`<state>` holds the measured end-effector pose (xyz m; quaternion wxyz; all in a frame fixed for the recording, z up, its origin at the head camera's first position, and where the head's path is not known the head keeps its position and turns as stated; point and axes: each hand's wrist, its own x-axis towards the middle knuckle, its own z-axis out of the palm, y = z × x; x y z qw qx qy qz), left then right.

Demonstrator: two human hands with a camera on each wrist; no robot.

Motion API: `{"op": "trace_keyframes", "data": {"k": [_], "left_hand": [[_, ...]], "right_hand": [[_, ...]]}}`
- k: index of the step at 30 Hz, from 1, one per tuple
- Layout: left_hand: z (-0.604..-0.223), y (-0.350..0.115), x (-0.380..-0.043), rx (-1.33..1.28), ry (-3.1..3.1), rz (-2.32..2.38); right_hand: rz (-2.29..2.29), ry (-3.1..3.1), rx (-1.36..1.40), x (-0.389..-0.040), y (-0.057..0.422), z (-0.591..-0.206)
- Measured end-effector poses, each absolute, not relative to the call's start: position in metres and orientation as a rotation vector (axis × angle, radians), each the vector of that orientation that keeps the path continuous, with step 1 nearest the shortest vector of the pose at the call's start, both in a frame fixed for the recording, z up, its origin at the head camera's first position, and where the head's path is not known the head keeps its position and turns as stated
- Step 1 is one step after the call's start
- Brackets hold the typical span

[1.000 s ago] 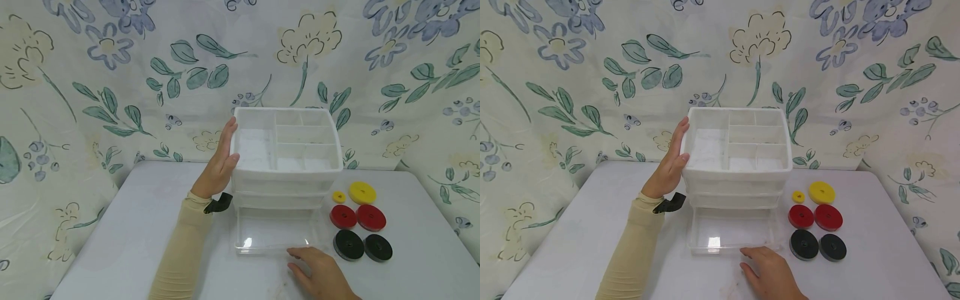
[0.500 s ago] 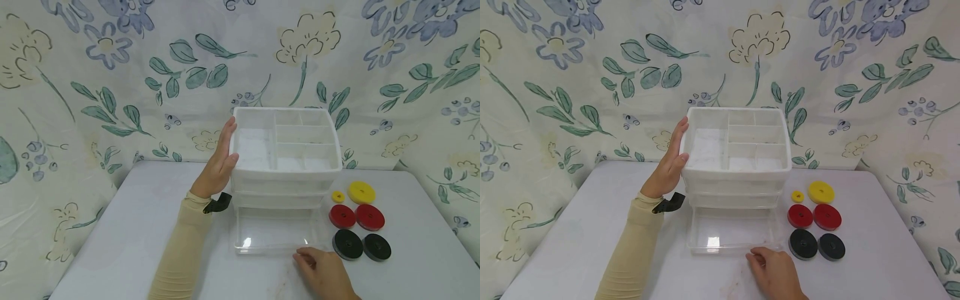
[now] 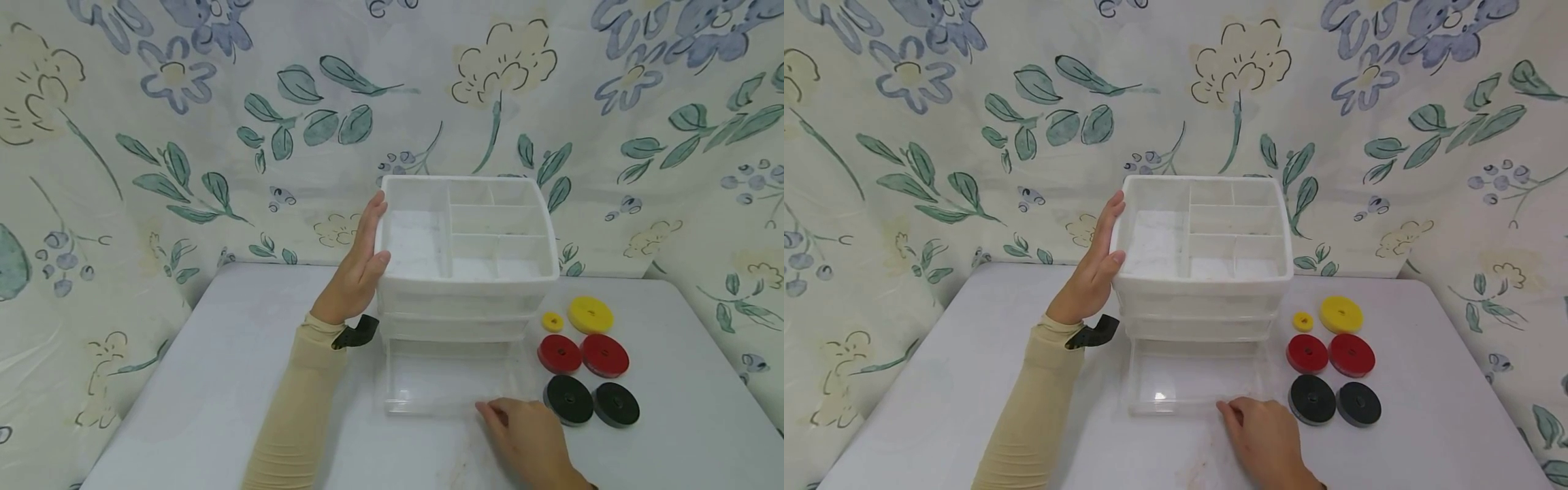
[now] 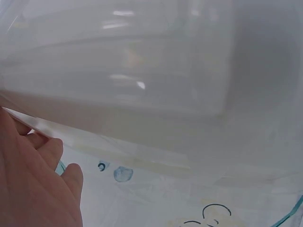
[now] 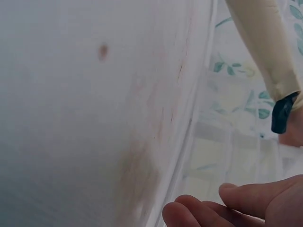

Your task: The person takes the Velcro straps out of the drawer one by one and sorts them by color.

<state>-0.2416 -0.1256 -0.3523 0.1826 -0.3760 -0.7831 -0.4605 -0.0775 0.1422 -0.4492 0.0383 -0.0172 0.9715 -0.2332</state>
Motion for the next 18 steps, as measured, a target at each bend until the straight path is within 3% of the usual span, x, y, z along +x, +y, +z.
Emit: {"op": "trace_keyframes", "data": {"k": [18], "left_hand": [[-0.353,-0.125,-0.242,-1.071,-2.203,-1.307]], "right_hand": [[-0.668,3.075,-0.060,-0.094,0.136,-0.446]]}}
